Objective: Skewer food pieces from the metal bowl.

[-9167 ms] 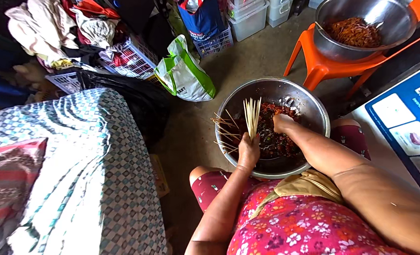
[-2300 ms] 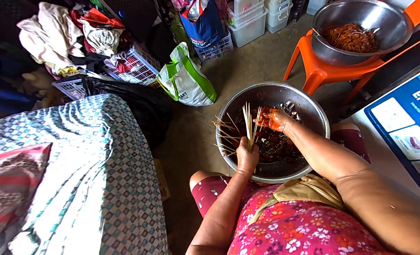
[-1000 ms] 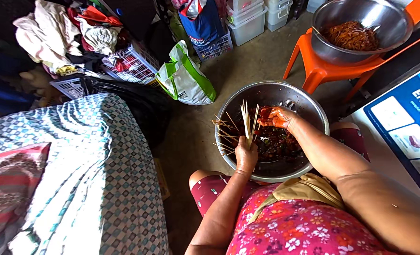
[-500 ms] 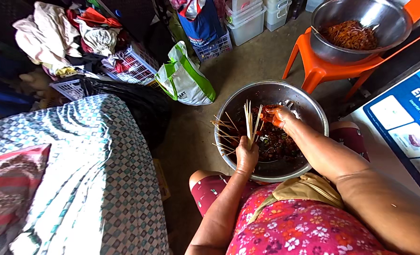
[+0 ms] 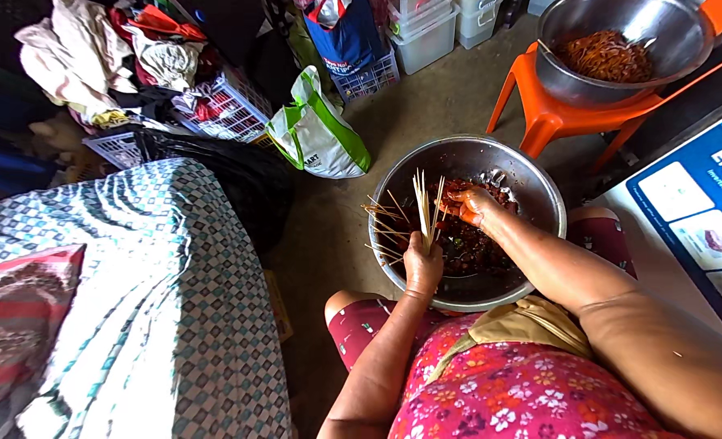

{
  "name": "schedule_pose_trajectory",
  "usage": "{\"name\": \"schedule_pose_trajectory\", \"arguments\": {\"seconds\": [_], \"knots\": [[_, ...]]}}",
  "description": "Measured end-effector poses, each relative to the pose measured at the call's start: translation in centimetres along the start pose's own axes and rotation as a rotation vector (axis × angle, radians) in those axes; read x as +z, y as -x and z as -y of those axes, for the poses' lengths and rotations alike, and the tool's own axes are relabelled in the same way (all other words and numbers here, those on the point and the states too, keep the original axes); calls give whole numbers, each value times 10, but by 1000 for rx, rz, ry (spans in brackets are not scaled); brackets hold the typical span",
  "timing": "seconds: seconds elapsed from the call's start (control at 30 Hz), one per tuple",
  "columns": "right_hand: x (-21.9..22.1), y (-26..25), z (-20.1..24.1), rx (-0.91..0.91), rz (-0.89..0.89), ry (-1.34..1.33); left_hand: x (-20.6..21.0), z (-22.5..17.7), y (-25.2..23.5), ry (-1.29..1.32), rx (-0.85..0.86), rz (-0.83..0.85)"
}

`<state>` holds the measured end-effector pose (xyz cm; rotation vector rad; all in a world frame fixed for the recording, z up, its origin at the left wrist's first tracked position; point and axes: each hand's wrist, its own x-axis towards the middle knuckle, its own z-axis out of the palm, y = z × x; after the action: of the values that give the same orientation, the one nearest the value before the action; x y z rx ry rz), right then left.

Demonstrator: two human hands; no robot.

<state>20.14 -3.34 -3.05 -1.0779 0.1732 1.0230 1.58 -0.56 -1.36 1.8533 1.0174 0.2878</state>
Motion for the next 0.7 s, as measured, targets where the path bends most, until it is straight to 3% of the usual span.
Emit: {"name": "schedule_pose_trajectory", "arguments": {"seconds": [0.53,0.7], "knots": [[-3,6,12,86,90,129,0,3,1,-4,40,-2],[-12,-4,13,-2,103,147,0,6,-2,29,42,23]]}}
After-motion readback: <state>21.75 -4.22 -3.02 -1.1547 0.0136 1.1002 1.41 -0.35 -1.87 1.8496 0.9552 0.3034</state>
